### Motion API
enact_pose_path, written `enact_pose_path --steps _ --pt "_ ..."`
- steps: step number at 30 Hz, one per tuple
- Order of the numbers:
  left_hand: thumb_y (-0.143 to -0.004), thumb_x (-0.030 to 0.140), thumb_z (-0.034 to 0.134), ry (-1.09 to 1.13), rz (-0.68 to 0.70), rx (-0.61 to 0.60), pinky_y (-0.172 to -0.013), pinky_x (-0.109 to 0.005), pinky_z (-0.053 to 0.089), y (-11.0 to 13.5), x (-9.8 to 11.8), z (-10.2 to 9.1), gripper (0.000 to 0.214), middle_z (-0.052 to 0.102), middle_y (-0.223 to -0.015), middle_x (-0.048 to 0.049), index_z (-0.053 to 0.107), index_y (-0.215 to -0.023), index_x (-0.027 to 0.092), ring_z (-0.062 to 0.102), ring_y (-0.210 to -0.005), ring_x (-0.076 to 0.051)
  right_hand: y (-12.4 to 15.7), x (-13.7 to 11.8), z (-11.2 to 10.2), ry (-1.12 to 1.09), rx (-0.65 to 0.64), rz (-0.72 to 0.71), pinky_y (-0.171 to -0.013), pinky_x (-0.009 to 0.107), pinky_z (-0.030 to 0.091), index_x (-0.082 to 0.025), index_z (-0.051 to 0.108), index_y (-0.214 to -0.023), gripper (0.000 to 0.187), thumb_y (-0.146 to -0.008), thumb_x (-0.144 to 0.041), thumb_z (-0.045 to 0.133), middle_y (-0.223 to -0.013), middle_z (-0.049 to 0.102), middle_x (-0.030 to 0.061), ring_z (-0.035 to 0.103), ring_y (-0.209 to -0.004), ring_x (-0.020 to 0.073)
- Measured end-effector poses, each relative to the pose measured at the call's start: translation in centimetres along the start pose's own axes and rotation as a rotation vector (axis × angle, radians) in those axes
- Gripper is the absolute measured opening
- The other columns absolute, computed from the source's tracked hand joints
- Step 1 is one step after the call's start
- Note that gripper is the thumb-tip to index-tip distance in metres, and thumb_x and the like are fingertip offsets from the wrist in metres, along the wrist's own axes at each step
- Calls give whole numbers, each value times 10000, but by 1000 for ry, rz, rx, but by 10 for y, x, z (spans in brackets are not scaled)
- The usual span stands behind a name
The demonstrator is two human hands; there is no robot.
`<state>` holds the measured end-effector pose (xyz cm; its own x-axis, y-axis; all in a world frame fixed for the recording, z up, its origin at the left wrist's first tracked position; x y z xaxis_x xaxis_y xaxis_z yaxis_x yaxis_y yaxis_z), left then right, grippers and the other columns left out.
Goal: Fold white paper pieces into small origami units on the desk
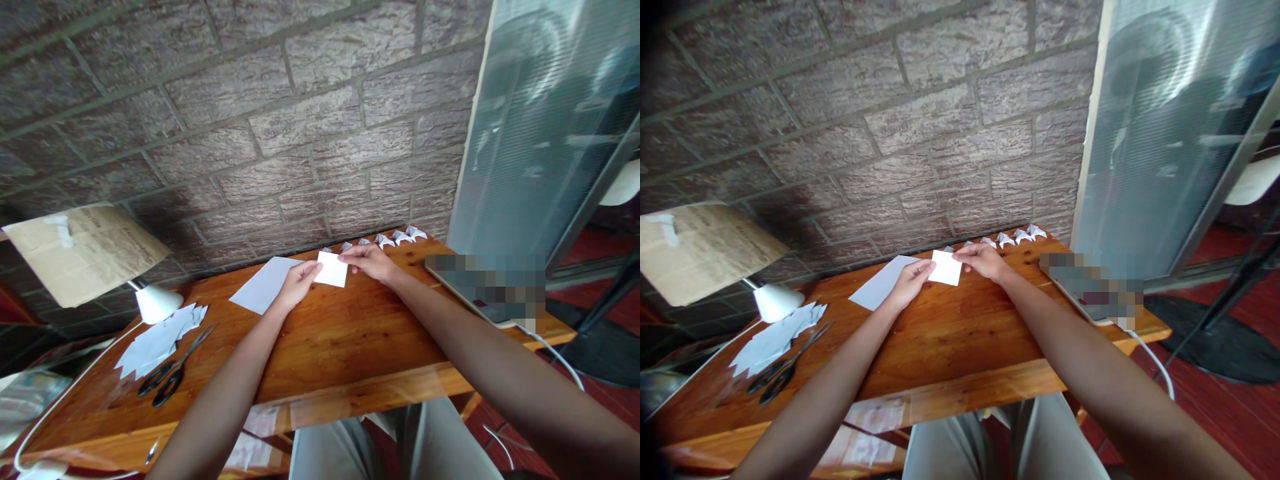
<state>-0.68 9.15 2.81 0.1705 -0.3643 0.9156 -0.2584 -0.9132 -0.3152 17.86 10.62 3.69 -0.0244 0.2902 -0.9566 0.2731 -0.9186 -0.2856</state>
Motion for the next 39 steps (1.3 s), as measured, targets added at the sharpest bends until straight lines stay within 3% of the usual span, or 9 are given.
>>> enact_pose_path --steps 6,14,26,39 --pt "-660 483 773 88 -87 28 -578 -233 404 2 -10 4 419 706 -739 -30 715 -864 122 582 -623 -132 4 1 20 11 -108 -1 -519 246 369 -132 745 -789 376 -634 -473 777 -612 655 5 487 -494 86" --pt "-639 454 796 63 -27 27 -565 -235 403 5 3 9 363 688 -692 -24 716 -768 125 563 -594 -126 7 -3 24 -24 -182 -5 -519 234 356 -120 732 -746 391 -619 -486 787 -563 606 -12 479 -520 88" --pt "-782 602 601 29 -12 -32 -605 -232 413 2 -2 9 484 660 -673 -4 736 -841 141 554 -623 -130 3 5 16 5 -122 24 -483 237 324 -132 769 -830 394 -629 -471 784 -588 638 3 446 -493 80" --pt "-655 482 771 69 -3 103 -671 -277 481 2 2 -1 402 738 -832 -55 750 -876 147 636 -728 -179 3 3 16 -23 -106 17 -481 238 316 -143 766 -788 397 -569 -471 812 -593 639 2 444 -500 78"
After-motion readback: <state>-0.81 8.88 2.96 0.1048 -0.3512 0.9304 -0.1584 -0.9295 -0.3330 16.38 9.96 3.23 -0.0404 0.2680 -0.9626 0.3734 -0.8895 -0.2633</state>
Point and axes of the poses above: each hand's wrist, its own y-axis away from the middle knuckle, its own z-axis out of the palm, x = y × z, the point moved 6 cm from there along -y, towards the middle knuckle
